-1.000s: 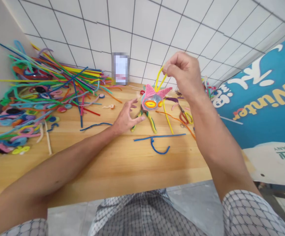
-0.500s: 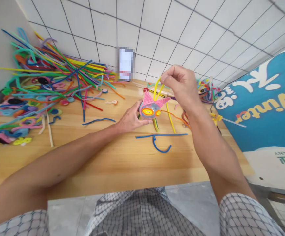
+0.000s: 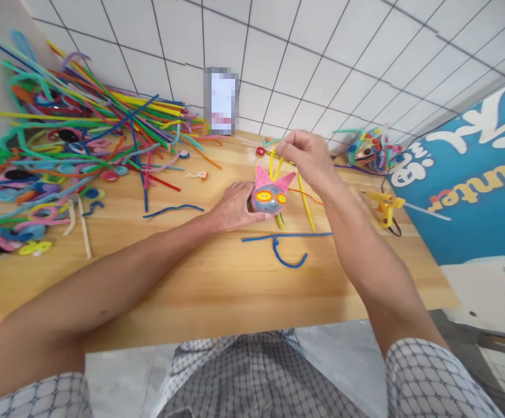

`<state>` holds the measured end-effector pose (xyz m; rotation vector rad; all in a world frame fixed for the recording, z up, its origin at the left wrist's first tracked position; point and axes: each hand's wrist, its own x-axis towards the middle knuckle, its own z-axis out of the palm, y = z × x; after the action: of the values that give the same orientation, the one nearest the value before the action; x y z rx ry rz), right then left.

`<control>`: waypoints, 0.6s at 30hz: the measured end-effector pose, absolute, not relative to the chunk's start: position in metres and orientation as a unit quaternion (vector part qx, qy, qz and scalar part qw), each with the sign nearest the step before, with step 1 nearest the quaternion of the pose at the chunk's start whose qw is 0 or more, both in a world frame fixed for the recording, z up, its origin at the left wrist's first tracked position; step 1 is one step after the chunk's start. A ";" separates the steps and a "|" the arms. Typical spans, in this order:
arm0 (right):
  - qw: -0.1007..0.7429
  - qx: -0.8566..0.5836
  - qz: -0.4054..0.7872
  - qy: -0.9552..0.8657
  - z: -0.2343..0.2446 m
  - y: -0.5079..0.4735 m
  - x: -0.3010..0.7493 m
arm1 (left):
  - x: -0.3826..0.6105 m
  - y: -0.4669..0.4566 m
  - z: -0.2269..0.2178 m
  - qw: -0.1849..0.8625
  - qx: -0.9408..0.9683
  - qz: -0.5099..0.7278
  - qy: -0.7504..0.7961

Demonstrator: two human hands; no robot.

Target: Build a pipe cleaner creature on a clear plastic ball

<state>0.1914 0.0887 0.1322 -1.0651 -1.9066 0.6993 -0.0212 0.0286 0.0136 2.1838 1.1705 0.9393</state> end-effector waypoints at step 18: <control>0.379 -0.476 0.332 -0.721 0.020 0.024 0.248 | -0.024 0.023 0.016 0.322 0.758 0.383 0.418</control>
<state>0.2475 0.0240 0.0199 -1.2172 -1.8414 0.8484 -0.0242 0.0225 0.0165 1.9918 1.0982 1.0049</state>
